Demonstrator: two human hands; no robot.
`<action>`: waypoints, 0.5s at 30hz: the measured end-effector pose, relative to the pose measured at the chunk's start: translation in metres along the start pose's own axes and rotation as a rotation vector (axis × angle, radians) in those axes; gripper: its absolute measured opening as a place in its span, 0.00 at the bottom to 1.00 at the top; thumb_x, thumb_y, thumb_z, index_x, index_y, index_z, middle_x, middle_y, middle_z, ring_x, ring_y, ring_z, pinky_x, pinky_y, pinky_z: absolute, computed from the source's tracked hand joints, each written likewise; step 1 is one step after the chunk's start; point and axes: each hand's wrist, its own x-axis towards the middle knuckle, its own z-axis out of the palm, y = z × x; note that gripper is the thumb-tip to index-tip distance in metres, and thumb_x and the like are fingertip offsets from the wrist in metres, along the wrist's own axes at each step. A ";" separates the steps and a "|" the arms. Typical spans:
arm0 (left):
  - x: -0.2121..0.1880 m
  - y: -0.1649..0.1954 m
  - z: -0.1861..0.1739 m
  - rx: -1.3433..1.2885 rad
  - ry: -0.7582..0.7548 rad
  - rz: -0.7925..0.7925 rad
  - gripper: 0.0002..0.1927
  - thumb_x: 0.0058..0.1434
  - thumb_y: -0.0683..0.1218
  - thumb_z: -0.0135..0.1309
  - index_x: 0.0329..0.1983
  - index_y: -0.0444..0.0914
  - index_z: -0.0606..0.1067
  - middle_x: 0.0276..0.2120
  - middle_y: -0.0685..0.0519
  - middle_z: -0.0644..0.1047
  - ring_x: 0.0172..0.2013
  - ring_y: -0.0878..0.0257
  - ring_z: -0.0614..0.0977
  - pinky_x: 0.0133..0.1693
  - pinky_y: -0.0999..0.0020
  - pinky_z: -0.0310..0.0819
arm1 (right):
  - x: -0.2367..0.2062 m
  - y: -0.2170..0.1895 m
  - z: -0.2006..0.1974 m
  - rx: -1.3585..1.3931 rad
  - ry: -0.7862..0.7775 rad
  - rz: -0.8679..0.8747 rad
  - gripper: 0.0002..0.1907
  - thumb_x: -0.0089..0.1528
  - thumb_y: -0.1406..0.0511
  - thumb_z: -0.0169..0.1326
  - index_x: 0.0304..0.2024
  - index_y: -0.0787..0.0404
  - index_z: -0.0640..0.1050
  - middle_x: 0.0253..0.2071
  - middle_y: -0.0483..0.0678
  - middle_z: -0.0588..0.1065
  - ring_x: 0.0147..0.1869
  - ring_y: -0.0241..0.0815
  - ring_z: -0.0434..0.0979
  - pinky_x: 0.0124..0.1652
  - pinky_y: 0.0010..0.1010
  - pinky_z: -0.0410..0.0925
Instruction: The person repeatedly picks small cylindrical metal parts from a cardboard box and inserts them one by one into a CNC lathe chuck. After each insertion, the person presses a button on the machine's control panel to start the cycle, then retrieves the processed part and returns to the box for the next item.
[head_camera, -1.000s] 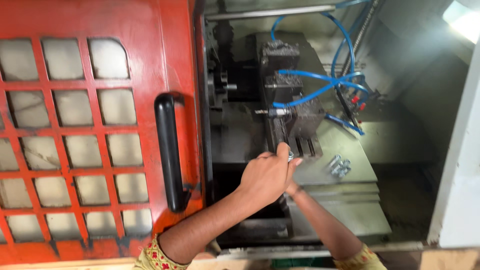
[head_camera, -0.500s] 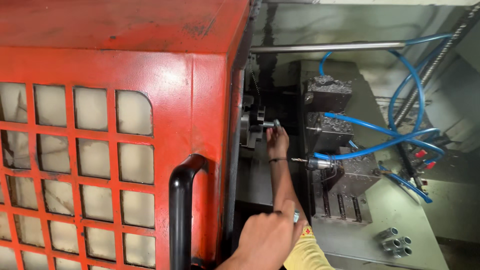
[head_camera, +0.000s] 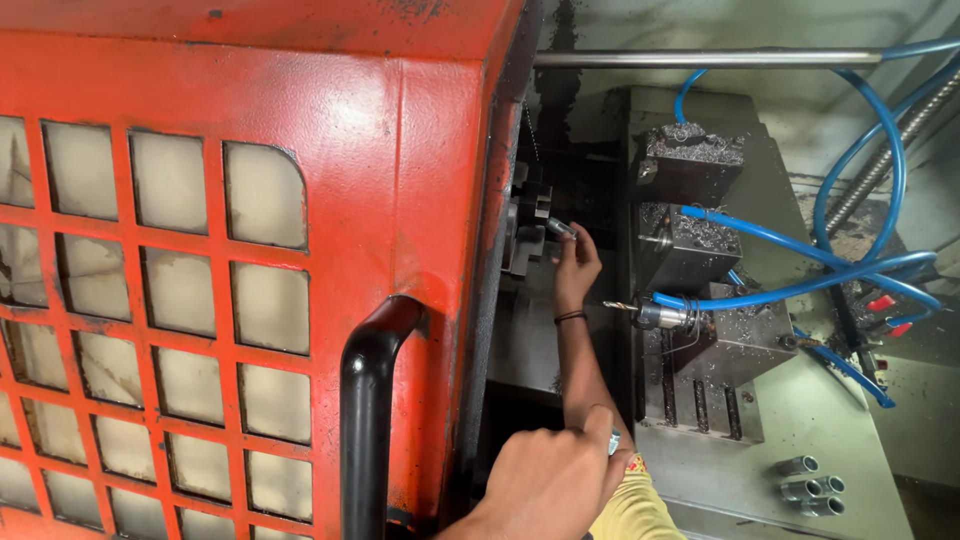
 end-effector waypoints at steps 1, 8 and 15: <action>-0.001 0.000 0.000 -0.002 -0.006 0.000 0.19 0.72 0.55 0.48 0.43 0.32 0.67 0.17 0.42 0.77 0.20 0.45 0.83 0.22 0.52 0.77 | 0.000 0.001 -0.001 -0.018 -0.030 0.004 0.15 0.68 0.64 0.54 0.57 0.59 0.79 0.44 0.41 0.79 0.43 0.27 0.78 0.34 0.21 0.72; -0.003 0.001 0.001 -0.009 0.016 -0.013 0.19 0.72 0.55 0.49 0.43 0.33 0.67 0.18 0.42 0.78 0.21 0.46 0.83 0.22 0.52 0.77 | 0.021 0.004 -0.011 -0.022 -0.150 0.117 0.16 0.68 0.62 0.53 0.57 0.56 0.80 0.37 0.40 0.80 0.40 0.28 0.78 0.31 0.20 0.68; -0.002 0.002 -0.002 -0.010 0.013 -0.014 0.18 0.72 0.54 0.49 0.43 0.33 0.67 0.19 0.42 0.78 0.21 0.45 0.83 0.23 0.52 0.77 | 0.028 0.008 -0.013 -0.143 -0.153 0.098 0.15 0.69 0.57 0.54 0.52 0.57 0.83 0.32 0.40 0.77 0.33 0.28 0.74 0.28 0.23 0.67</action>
